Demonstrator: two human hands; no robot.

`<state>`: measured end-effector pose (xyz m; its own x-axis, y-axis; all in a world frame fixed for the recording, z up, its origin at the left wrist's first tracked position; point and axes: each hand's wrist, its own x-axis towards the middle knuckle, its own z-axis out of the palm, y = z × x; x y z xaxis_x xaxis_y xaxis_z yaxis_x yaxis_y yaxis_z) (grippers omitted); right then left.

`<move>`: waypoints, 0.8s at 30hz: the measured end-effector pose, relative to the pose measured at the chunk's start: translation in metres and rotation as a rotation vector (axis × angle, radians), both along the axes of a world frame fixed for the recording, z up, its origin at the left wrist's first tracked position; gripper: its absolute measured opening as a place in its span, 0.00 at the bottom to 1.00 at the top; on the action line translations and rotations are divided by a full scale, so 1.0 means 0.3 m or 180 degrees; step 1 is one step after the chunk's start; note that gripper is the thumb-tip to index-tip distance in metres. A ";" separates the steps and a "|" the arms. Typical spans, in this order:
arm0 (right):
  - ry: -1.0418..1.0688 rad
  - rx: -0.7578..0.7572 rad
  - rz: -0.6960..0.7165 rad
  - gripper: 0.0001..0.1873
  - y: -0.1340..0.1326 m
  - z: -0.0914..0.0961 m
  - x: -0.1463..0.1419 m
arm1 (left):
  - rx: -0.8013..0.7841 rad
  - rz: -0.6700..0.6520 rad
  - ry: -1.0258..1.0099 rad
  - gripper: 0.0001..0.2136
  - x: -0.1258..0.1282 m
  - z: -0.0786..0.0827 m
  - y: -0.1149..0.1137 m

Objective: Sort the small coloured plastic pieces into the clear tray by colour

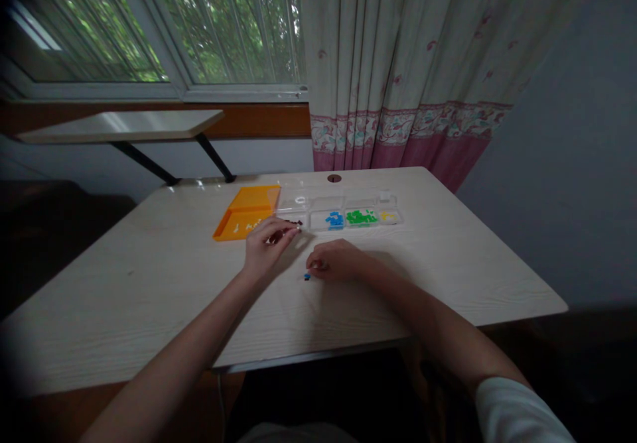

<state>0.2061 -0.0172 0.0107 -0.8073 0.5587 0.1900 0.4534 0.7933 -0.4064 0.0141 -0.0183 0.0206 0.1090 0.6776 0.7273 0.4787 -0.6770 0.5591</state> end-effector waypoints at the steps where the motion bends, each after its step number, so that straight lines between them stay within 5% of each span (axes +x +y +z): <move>1: -0.0056 -0.0072 -0.0002 0.08 -0.004 0.003 -0.003 | 0.0008 0.0024 0.0020 0.06 -0.003 -0.001 0.002; 6: -0.0251 -0.0167 0.0038 0.09 -0.012 0.009 -0.013 | 0.0040 0.0384 0.0744 0.08 -0.047 0.006 0.026; 11: -0.0262 -0.0188 0.0061 0.11 0.000 0.002 -0.002 | -0.0570 0.1747 0.1575 0.10 -0.121 0.030 0.051; 14: -0.0259 -0.0234 0.0033 0.10 0.008 -0.004 0.005 | -0.1127 0.2214 0.1814 0.10 -0.169 0.028 0.066; 19: -0.0195 -0.0237 0.0007 0.09 0.020 -0.020 0.013 | -0.1450 0.2419 0.2242 0.12 -0.212 0.007 0.086; 24: -0.0179 -0.0220 0.0058 0.08 0.024 -0.023 0.012 | -0.1173 0.1973 0.2236 0.13 -0.159 0.016 0.066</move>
